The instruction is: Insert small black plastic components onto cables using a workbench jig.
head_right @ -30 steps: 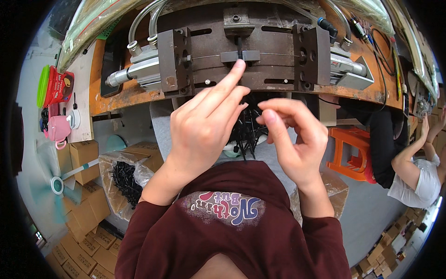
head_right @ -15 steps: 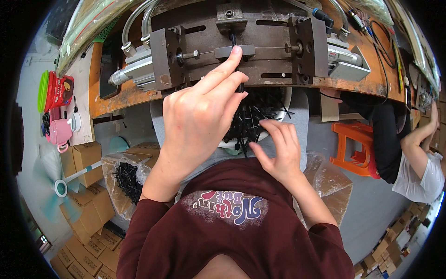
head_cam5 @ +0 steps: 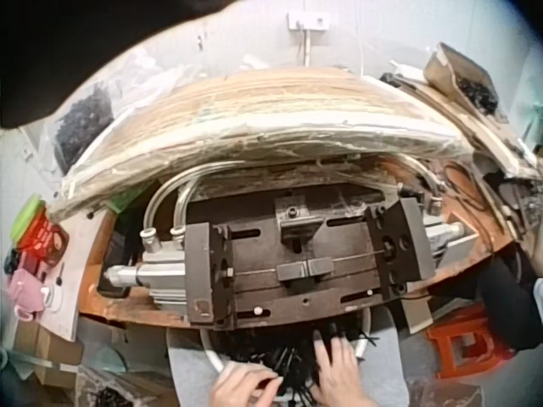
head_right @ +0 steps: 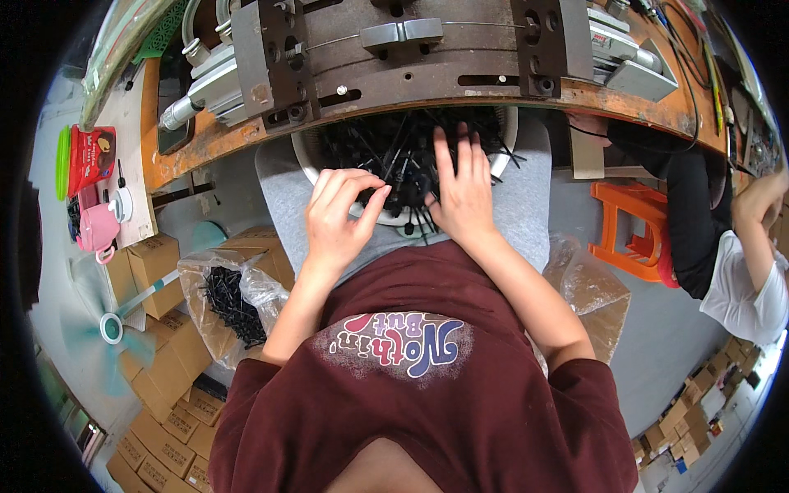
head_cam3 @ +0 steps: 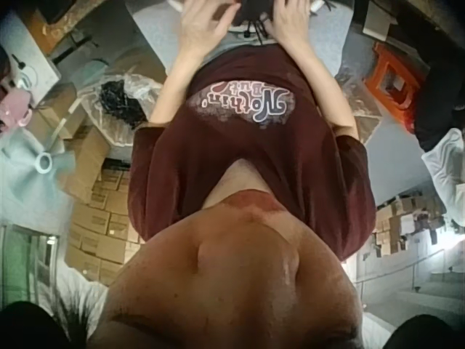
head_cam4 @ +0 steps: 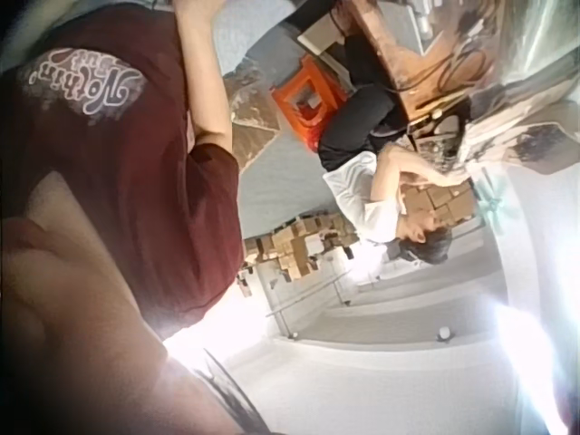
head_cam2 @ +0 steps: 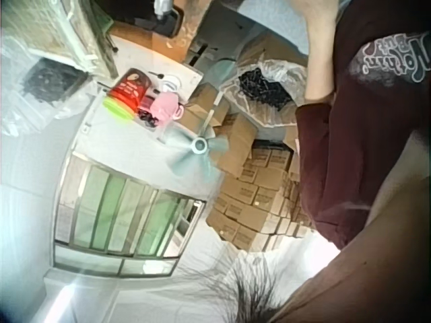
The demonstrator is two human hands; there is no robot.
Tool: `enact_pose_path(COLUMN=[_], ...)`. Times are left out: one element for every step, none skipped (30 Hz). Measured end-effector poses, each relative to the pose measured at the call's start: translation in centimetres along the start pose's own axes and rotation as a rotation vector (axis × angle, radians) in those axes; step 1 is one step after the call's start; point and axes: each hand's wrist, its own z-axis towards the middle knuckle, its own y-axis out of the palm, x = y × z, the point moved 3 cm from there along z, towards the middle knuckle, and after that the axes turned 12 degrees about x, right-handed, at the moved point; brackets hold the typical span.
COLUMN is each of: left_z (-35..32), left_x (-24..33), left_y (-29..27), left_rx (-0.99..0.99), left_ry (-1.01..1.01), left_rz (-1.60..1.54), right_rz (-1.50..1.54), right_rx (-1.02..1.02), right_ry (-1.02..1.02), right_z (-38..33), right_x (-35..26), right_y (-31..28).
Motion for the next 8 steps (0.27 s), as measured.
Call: enact_pose_path(left_z=[-0.5,-1.0,-1.4,-1.7,-1.9,-2.2,-2.6,-3.5], left_x=[-0.7,-1.5,-2.2,-2.8,-3.3,-4.0,-4.2,-4.7], left_y=[0.2,0.3,0.1,-0.2,-0.5,-0.8,-1.2,-1.5], left_rx=[0.002,-0.011,-0.018,0.018,0.055,0.089,0.109,0.059], left_ry=[0.002,-0.033,-0.069,-0.078,-0.087,-0.110,-0.133,-0.096], left_rz=[0.026,0.040,0.055,0.097,0.140,0.167,0.173,0.150], right_rz=[0.032,0.021,0.011,0.029,0.047,0.065,0.055,0.044], right_rx=[0.029,0.012,-0.004,-0.005,-0.006,-0.008,0.021,0.050], right_ry=[-0.034,-0.044,-0.054,-0.052,-0.049,-0.046,-0.049,-0.051], right_z=[0.7,1.1,1.5,1.7,1.8,2.0,2.1,2.3], right_x=[-0.1,-0.2,-0.2,-0.2,-0.1,0.0,0.2,0.4], right_y=[0.6,0.9,1.0,1.2,1.4,1.7,2.1,2.6])
